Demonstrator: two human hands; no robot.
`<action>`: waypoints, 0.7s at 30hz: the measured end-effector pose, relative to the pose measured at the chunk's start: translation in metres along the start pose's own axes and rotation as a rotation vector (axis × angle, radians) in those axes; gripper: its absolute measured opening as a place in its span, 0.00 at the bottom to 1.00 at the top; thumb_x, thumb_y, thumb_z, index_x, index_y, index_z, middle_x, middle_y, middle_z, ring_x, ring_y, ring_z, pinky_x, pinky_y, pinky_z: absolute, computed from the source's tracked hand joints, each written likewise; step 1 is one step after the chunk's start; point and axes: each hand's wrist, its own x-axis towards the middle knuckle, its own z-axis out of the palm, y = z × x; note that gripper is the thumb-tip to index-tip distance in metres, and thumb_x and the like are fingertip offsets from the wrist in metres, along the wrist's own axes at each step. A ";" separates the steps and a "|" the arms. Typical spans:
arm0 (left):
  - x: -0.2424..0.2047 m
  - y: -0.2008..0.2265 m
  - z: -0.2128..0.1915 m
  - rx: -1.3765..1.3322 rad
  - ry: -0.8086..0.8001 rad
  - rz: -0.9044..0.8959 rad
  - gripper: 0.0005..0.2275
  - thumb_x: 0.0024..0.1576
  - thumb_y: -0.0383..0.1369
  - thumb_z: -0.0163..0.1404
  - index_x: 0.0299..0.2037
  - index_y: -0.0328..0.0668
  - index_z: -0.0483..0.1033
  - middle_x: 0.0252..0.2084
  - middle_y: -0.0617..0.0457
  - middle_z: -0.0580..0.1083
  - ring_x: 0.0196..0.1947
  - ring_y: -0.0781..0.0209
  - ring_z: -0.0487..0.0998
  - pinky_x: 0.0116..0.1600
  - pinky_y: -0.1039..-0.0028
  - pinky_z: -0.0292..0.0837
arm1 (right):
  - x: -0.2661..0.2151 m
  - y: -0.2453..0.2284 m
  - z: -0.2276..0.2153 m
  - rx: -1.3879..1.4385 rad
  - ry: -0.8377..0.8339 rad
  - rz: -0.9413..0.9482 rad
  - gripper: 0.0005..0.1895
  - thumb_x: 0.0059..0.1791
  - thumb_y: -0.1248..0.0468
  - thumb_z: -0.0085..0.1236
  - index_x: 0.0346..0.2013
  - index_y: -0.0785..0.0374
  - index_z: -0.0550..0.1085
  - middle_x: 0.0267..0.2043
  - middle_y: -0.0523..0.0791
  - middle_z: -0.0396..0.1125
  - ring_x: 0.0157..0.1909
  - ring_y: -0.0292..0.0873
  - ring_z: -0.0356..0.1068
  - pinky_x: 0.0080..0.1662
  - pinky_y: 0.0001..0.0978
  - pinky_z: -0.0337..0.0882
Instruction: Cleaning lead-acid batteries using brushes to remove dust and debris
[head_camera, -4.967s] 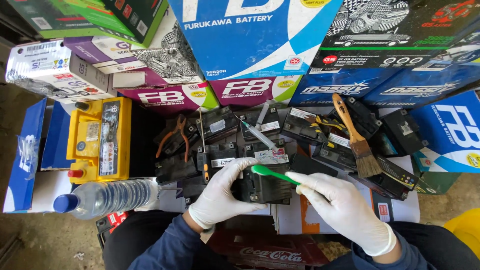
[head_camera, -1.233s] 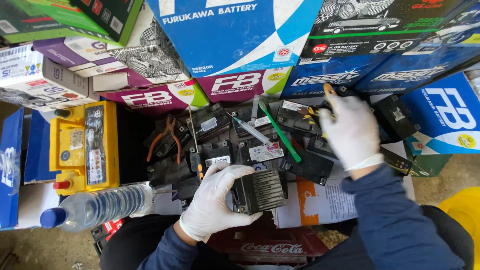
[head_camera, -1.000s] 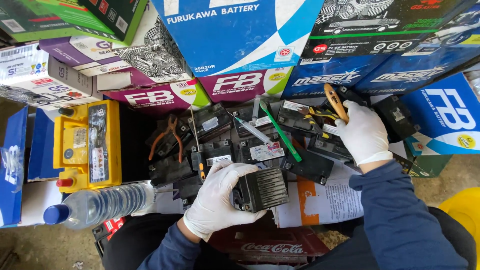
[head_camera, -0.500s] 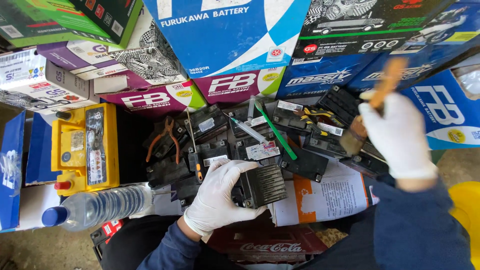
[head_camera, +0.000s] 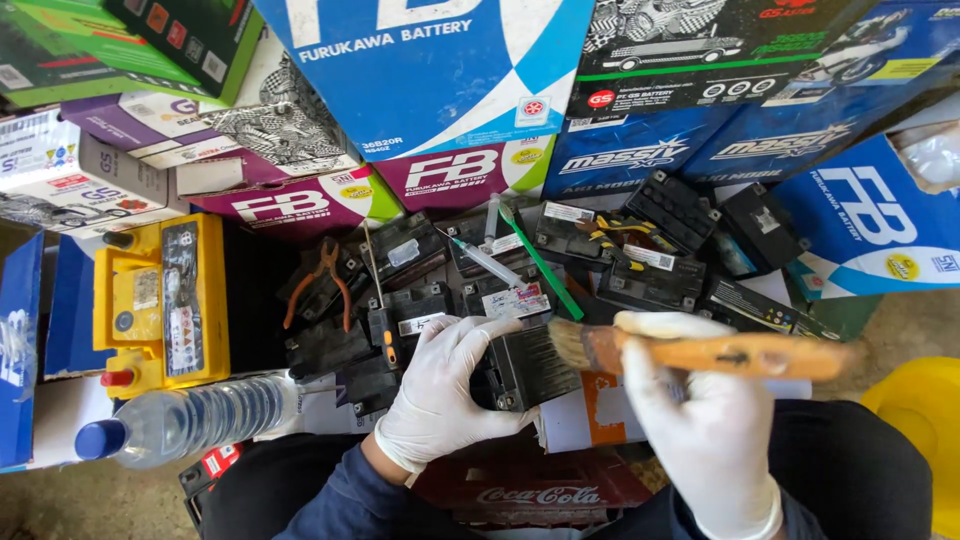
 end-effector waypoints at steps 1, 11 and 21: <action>0.000 0.001 0.001 0.000 -0.002 0.001 0.35 0.40 0.49 0.68 0.59 0.49 0.71 0.54 0.56 0.78 0.51 0.56 0.78 0.58 0.64 0.62 | -0.004 0.006 0.002 0.000 0.001 0.001 0.10 0.50 0.70 0.57 0.46 0.68 0.77 0.48 0.49 0.76 0.48 0.43 0.77 0.52 0.29 0.75; 0.008 0.007 0.005 0.043 -0.003 0.029 0.35 0.40 0.49 0.67 0.58 0.46 0.71 0.56 0.56 0.78 0.53 0.57 0.79 0.61 0.62 0.62 | -0.022 0.015 0.006 -0.198 -0.151 -0.311 0.15 0.51 0.70 0.55 0.54 0.67 0.74 0.58 0.50 0.73 0.58 0.45 0.75 0.63 0.32 0.71; 0.007 0.006 0.008 0.079 -0.010 0.018 0.35 0.38 0.48 0.67 0.58 0.48 0.70 0.57 0.59 0.77 0.53 0.59 0.78 0.62 0.62 0.60 | -0.009 0.023 -0.002 -0.124 -0.075 -0.096 0.12 0.50 0.68 0.55 0.46 0.68 0.78 0.45 0.49 0.78 0.42 0.44 0.80 0.48 0.31 0.80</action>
